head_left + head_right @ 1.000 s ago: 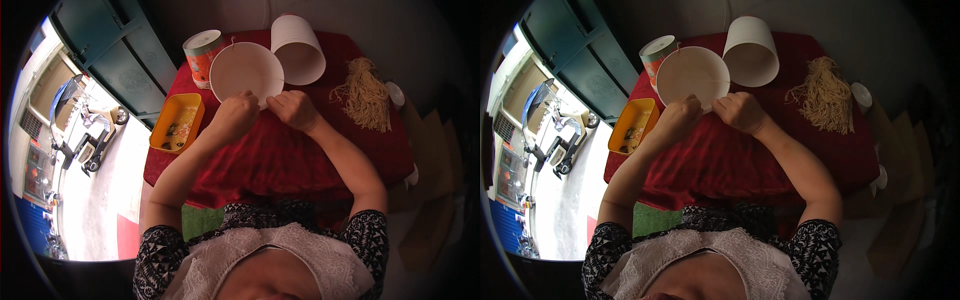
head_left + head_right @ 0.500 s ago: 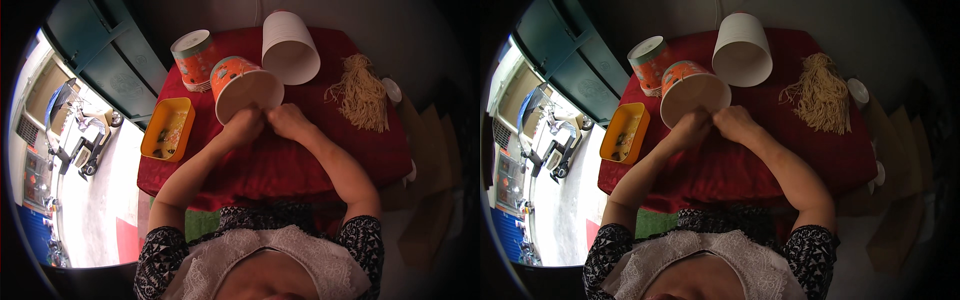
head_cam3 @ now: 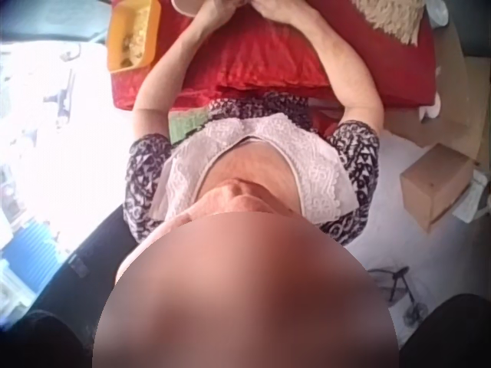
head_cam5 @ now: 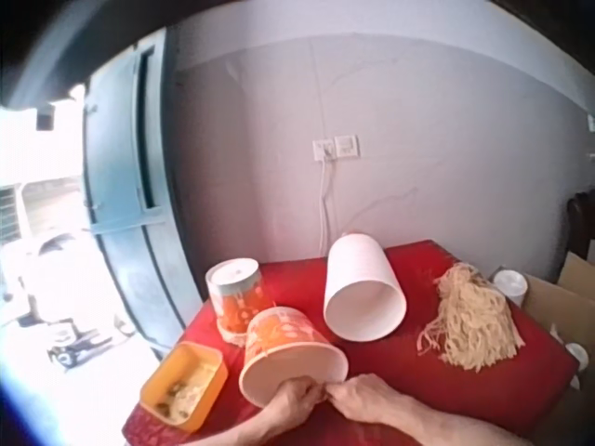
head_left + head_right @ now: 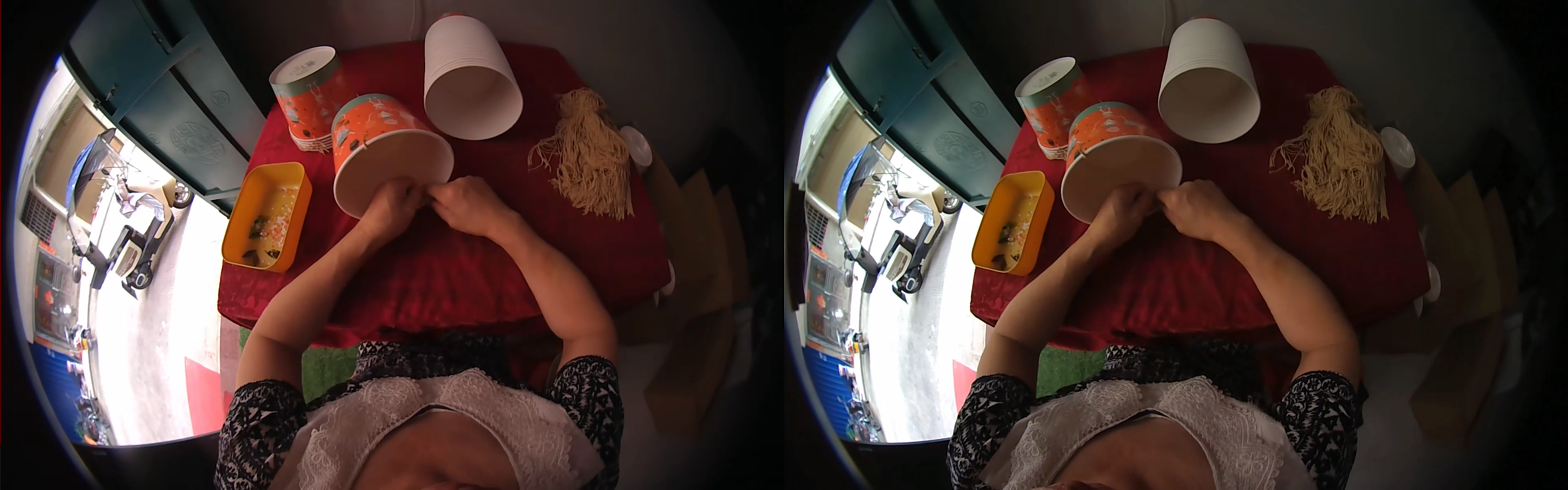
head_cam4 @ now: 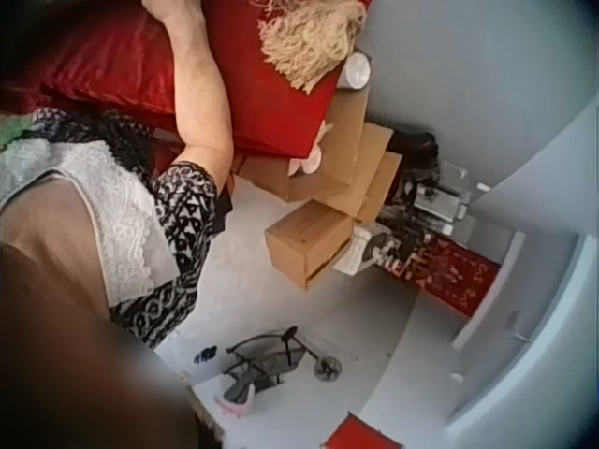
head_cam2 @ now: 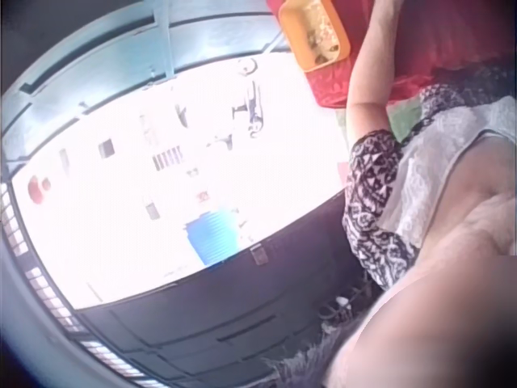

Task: Attach string handles to decorative paper buckets.

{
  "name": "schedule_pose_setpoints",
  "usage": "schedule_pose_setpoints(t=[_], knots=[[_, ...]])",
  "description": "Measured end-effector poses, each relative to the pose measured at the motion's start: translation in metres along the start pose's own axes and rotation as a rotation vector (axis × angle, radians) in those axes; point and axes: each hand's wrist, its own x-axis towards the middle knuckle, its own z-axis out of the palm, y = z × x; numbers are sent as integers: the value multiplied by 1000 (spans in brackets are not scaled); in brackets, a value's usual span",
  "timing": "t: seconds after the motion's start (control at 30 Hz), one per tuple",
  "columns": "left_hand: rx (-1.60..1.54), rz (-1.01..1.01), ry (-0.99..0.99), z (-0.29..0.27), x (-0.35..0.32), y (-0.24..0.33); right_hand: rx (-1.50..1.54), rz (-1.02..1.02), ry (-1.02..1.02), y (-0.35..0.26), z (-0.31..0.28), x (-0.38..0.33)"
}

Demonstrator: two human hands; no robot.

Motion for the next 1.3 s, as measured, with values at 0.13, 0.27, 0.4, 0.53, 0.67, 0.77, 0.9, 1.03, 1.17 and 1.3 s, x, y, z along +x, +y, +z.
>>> schedule_pose_setpoints(t=[0.13,0.27,0.4,0.53,0.67,0.77,0.9,1.03,1.17,1.3], knots=[[4,37,-26,-3,-5,-4,78,-135,197,-2,-12,-4],[40,237,18,2,-6,-11,60,-230,427,-14,-23,-1],[-34,206,-16,3,-9,-13,-86,-532,417,-40,-31,-1],[51,211,4,2,-10,-12,21,-772,443,-76,-24,-8],[110,217,23,1,-8,-13,177,-531,494,-69,-21,-15],[84,175,35,0,-6,-11,197,-153,512,-43,-14,-9],[-2,56,13,-1,-5,-6,305,122,367,-19,2,-7],[-160,2,-62,-8,-6,-4,268,81,348,-12,14,-7],[-240,-14,-95,-11,-7,-4,294,109,289,-10,17,-7],[-282,-37,-121,-10,-6,-4,285,165,212,-10,17,-7]])
